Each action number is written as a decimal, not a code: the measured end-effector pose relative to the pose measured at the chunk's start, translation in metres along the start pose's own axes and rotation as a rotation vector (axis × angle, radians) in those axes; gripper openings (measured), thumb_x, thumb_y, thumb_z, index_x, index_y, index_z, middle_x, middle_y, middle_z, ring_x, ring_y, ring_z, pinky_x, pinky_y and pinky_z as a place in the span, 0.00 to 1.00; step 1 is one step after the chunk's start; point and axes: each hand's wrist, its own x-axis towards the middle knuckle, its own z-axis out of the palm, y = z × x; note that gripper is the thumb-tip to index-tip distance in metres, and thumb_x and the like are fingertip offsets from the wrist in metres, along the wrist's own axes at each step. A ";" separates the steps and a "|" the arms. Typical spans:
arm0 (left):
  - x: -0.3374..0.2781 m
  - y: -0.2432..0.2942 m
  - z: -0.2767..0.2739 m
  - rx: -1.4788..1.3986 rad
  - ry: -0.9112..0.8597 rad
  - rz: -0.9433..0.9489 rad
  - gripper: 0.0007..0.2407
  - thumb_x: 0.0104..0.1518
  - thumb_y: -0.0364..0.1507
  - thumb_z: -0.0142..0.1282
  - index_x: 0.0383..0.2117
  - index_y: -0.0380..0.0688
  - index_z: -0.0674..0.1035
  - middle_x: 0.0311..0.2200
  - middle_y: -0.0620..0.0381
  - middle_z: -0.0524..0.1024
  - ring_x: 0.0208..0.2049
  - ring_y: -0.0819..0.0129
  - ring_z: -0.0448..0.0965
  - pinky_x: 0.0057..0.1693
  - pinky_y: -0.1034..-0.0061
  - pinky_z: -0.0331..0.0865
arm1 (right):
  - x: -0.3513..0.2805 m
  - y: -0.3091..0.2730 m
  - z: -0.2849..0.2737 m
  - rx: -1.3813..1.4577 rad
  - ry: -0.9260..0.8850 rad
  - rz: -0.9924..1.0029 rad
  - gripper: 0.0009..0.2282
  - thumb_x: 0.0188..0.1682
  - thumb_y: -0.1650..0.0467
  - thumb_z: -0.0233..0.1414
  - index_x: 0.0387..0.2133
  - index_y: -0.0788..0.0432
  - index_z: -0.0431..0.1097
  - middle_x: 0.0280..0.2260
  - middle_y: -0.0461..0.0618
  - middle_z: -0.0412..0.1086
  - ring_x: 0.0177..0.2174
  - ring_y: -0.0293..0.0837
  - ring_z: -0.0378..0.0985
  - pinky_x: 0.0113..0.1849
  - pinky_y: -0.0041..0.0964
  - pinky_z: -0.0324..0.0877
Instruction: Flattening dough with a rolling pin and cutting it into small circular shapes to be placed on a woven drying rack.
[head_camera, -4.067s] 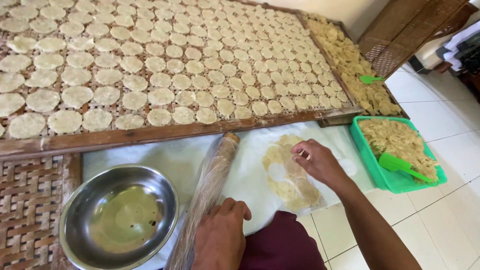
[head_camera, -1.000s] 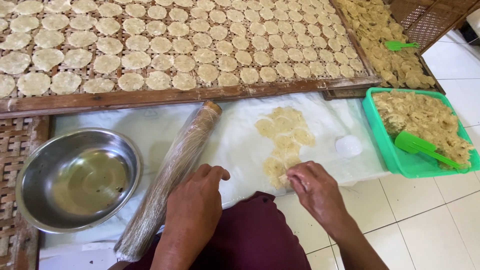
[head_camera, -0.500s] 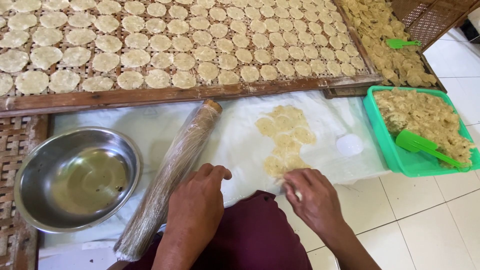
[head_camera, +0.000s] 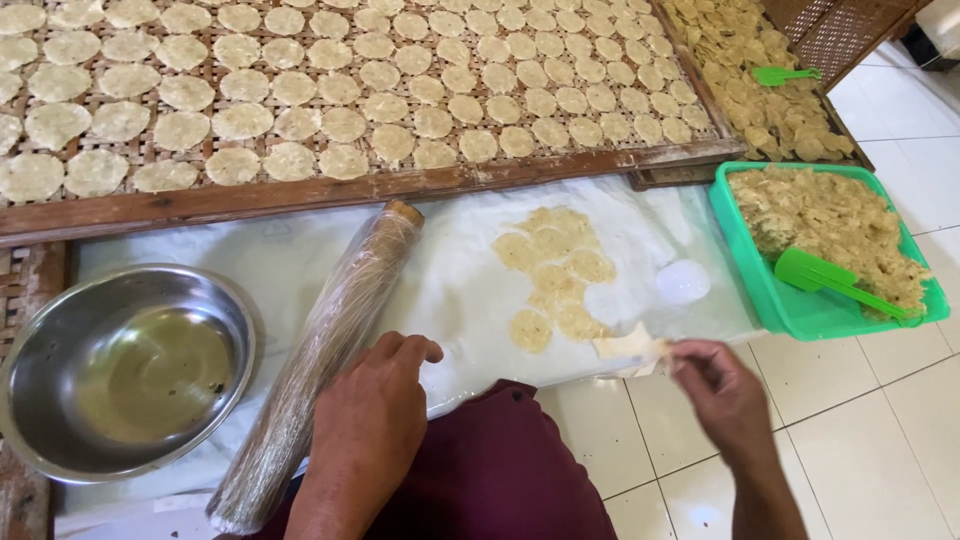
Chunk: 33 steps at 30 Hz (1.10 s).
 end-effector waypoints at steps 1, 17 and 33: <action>0.000 -0.001 0.002 0.000 0.000 0.001 0.19 0.56 0.19 0.46 0.48 0.62 0.79 0.50 0.70 0.77 0.48 0.66 0.80 0.56 0.61 0.74 | 0.005 -0.007 -0.006 0.000 0.001 0.000 0.09 0.47 0.78 0.56 0.41 0.63 0.74 0.38 0.59 0.79 0.36 0.46 0.80 0.36 0.37 0.75; 0.002 -0.001 0.002 -0.002 0.018 -0.004 0.19 0.55 0.18 0.46 0.47 0.61 0.79 0.49 0.70 0.77 0.43 0.65 0.83 0.52 0.62 0.77 | 0.082 -0.045 -0.016 -0.440 0.047 -0.502 0.05 0.49 0.75 0.61 0.37 0.61 0.76 0.35 0.50 0.77 0.28 0.41 0.75 0.33 0.33 0.71; 0.009 -0.003 0.014 0.030 0.052 0.044 0.19 0.53 0.18 0.48 0.46 0.60 0.80 0.48 0.67 0.78 0.46 0.63 0.82 0.54 0.61 0.76 | 0.024 -0.040 0.043 -0.739 -0.191 -0.697 0.11 0.44 0.61 0.59 0.36 0.51 0.75 0.42 0.45 0.74 0.43 0.44 0.77 0.41 0.42 0.74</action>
